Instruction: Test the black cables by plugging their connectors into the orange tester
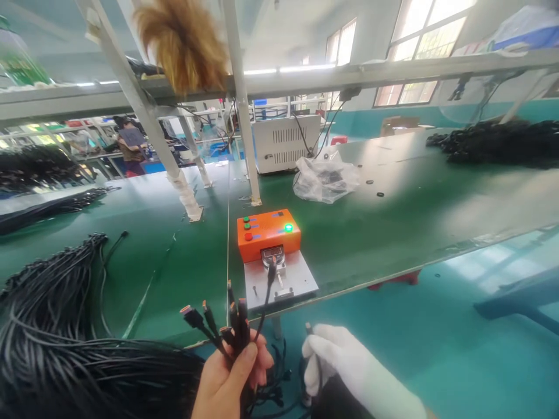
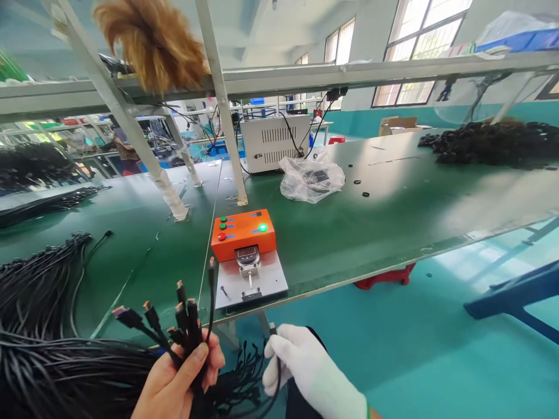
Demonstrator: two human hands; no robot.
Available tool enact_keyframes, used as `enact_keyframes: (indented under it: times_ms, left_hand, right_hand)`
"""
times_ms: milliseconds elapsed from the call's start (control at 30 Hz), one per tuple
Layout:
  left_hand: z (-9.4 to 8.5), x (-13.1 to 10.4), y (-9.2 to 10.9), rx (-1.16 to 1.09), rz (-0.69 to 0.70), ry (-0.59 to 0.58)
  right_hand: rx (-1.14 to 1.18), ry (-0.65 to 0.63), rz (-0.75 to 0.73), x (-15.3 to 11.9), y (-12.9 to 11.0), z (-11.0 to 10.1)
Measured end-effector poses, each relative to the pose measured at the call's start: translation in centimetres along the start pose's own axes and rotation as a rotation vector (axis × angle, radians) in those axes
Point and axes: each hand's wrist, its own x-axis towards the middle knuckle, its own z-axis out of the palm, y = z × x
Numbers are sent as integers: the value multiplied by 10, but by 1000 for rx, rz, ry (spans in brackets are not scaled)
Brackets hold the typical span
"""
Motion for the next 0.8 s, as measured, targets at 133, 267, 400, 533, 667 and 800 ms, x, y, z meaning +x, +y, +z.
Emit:
enact_keyframes:
  times_ms: [133,267,400,533,667,800]
  left_hand:
    - [3,-4,-1,129,14,-43]
    - [6,-6,-4,219,52,-68]
    - [6,-8,-5,192,57,-20]
    - [3,-8,-3,160,51,2]
    - [2,-7,-2,127,45,-15]
    - [1,-8,-1,112,35,-15]
  right_hand:
    - [-431,367,-34,-8,-15,-16]
    - [-202,346,-414,-23,-56,-6]
    - [87,381,-572,-31,-74,5]
    - [240,597,-553,-26,-45,-8]
    - [372,577,-146,-17,14,-18]
    - [566,417,276,-6,68,-4]
